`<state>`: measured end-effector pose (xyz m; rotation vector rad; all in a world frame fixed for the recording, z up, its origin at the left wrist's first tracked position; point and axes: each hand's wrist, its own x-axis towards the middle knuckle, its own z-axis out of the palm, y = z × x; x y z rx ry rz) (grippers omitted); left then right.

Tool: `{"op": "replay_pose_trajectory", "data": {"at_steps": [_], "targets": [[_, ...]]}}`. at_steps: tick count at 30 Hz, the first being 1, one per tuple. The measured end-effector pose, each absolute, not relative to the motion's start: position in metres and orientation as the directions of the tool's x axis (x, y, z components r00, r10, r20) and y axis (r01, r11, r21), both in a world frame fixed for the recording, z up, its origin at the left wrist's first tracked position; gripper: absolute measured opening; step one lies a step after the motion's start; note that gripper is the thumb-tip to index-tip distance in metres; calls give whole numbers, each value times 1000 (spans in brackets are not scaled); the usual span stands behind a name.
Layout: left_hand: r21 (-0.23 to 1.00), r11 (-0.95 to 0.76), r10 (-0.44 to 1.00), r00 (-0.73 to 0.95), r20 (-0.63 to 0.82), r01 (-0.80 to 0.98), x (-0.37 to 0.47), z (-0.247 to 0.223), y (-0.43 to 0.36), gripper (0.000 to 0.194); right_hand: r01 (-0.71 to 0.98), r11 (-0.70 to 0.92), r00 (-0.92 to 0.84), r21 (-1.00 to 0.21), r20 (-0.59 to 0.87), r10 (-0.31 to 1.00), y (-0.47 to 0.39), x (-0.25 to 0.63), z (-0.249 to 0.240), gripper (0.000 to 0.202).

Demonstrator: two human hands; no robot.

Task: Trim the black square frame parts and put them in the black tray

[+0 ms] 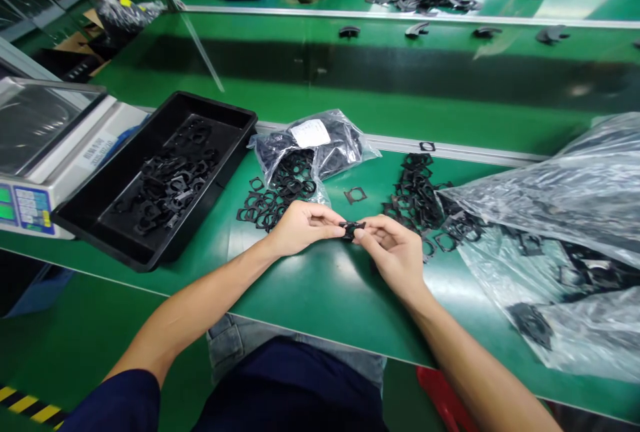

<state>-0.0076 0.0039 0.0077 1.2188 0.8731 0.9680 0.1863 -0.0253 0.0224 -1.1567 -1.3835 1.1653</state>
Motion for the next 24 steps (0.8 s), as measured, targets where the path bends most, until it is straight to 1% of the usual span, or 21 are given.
{"op": "replay_pose_trajectory", "data": {"at_steps": [4, 9, 13, 16, 20, 24], "targets": [[988, 76, 937, 349, -25, -135, -7, 9, 4, 32, 124, 95, -67, -988, 87, 994, -26, 186, 21, 23], [974, 133, 910, 411, -47, -185, -7, 9, 7, 29, 81, 67, -78, -994, 60, 995, -26, 185, 21, 21], [957, 213, 897, 428, -113, -194, -8, 10, 7, 34, 39, 28, -67, -999, 25, 997, -25, 185, 24, 23], [952, 238, 897, 420, -138, -194, -8, 11, 6, 38, 22, 7, -69, -1000, 6, 998, -25, 186, 28, 23], [964, 200, 927, 353, -129, -173, -6, 12, 4, 35, 35, 18, -66, -999, 16, 998, -25, 185, 28, 23], [992, 59, 967, 253, -30, -108, -2, 14, -2, 22, 69, 65, -47, -996, 61, 997, -25, 184, 25, 22]]}}
